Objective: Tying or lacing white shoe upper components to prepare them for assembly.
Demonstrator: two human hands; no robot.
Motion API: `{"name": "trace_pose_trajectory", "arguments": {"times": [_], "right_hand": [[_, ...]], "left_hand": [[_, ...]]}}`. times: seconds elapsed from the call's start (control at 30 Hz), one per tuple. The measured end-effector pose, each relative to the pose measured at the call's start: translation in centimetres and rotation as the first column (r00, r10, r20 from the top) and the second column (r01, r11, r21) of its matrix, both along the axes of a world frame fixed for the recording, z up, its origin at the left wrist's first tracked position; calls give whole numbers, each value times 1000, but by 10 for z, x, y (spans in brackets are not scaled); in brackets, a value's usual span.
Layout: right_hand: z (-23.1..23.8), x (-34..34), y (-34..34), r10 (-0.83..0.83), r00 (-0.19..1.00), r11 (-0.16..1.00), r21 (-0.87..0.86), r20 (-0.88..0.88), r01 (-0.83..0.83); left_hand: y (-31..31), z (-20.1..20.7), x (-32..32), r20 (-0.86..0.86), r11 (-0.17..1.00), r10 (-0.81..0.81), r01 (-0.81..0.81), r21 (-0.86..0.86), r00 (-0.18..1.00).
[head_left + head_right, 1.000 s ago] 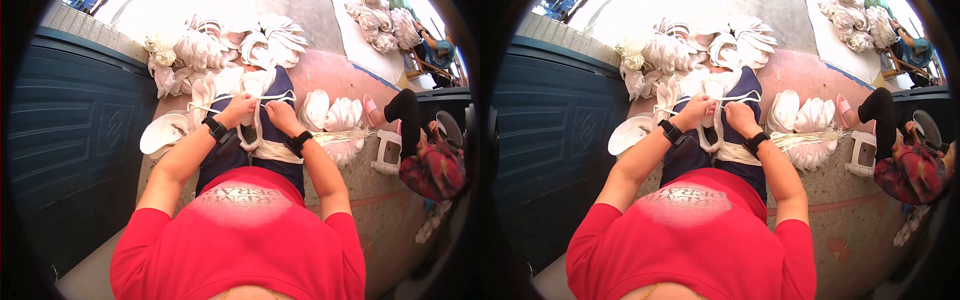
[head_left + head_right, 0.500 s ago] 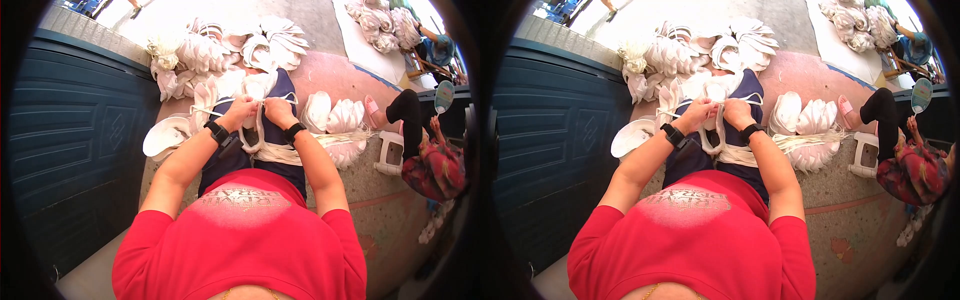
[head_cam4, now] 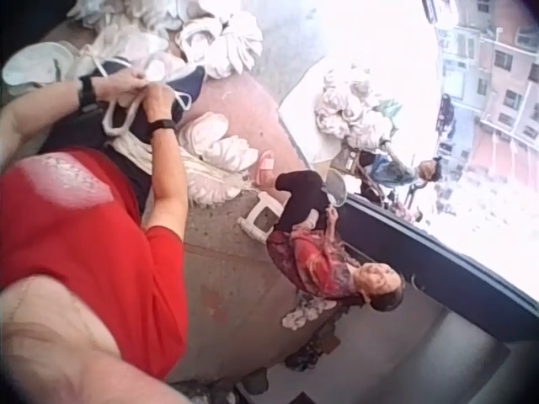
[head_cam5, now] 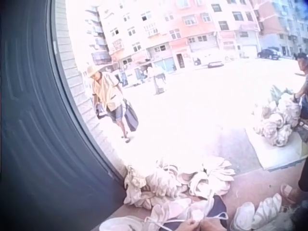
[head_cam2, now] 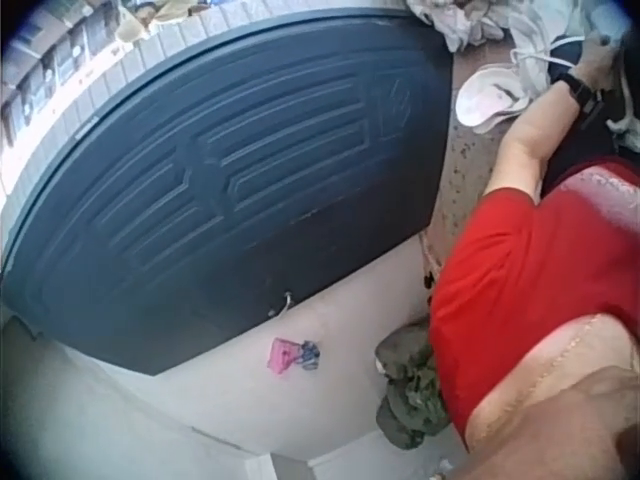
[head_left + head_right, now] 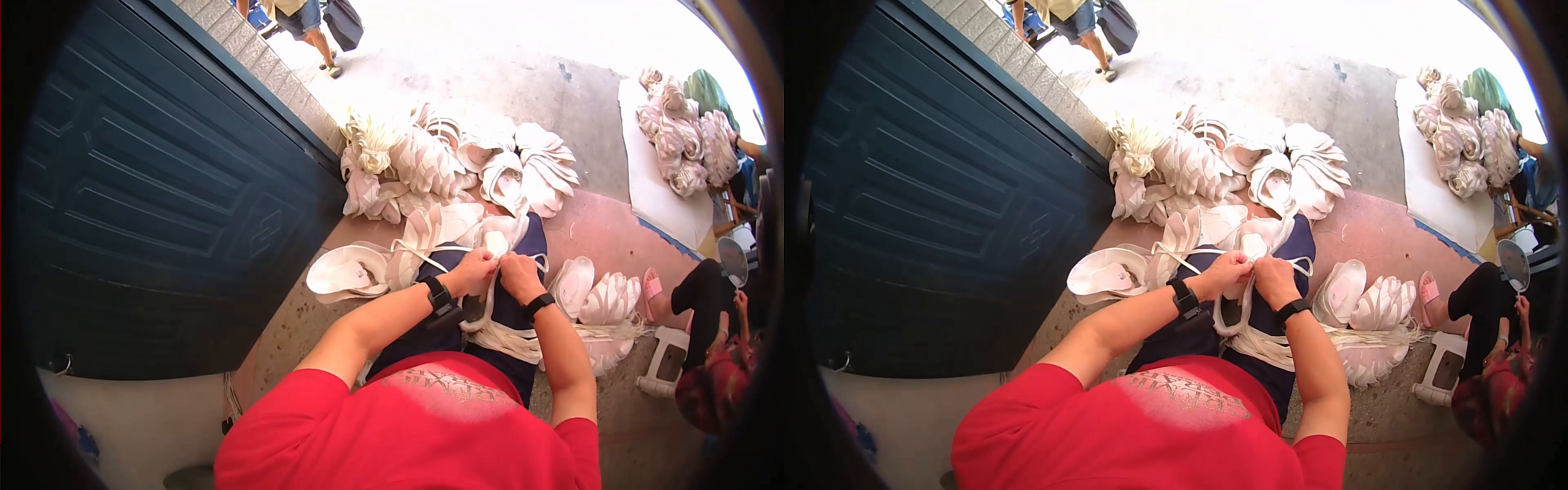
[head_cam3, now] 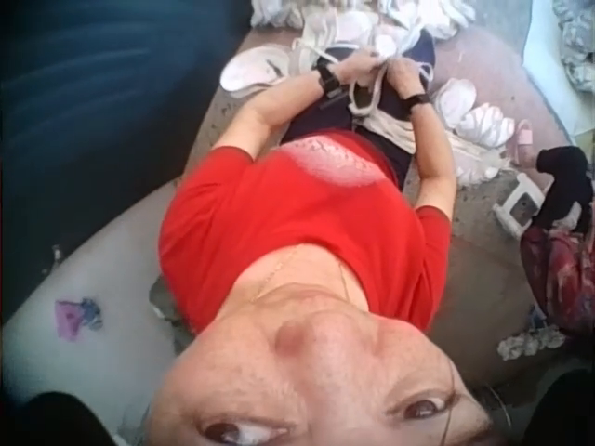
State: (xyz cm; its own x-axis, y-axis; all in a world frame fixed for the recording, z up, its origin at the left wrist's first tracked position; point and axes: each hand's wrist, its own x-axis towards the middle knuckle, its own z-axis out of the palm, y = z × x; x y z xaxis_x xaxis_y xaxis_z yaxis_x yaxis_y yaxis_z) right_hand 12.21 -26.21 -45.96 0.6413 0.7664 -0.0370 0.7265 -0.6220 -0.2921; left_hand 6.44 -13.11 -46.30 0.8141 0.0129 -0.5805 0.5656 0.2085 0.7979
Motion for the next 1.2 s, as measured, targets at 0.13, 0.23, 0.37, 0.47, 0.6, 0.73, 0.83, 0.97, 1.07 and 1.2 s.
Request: {"name": "trace_pose_trajectory", "arguments": {"times": [0.13, 0.23, 0.37, 0.47, 0.6, 0.73, 0.83, 0.97, 1.07, 1.2], "right_hand": [[-11, 2, 7, -59, 996, 995, 81, -61, 64], [-6, -8, 8, -352, 912, 921, 94, -210, 377], [-3, -15, 7, -351, 919, 929, 62, -179, 366], [4, -21, 8, -312, 929, 949, -11, -200, 316], [6, -18, 9, -269, 934, 963, -52, -237, 264], [-11, -15, 10, -271, 909, 960, -24, -318, 278], [-16, -15, 6, -256, 906, 959, 30, -336, 282], [-20, -17, -2, -180, 917, 952, 172, -356, 254], [-19, -19, -4, -160, 922, 948, 206, -352, 243], [-17, -18, -5, -152, 929, 953, 200, -338, 229]], "left_hand": [[9, -3, 0, 22, 997, 40, -38, -60, 999], [11, -5, -1, -19, 999, 24, -24, -38, 1000], [10, -5, 0, 21, 992, 39, -41, 120, 999], [11, 25, -1, 14, 924, 60, -61, 377, 998], [23, 8, 1, 296, 680, -173, -103, 726, 939], [15, 11, 2, 280, 493, -469, -14, 870, 838], [-1, 19, 7, -146, 236, -572, 332, 913, 808], [-8, 29, 12, -229, 51, -674, 353, 934, 703], [-11, 14, 7, -155, 7, -706, 226, 974, 691], [-8, 2, 4, -36, 21, -769, 81, 996, 639]]}}
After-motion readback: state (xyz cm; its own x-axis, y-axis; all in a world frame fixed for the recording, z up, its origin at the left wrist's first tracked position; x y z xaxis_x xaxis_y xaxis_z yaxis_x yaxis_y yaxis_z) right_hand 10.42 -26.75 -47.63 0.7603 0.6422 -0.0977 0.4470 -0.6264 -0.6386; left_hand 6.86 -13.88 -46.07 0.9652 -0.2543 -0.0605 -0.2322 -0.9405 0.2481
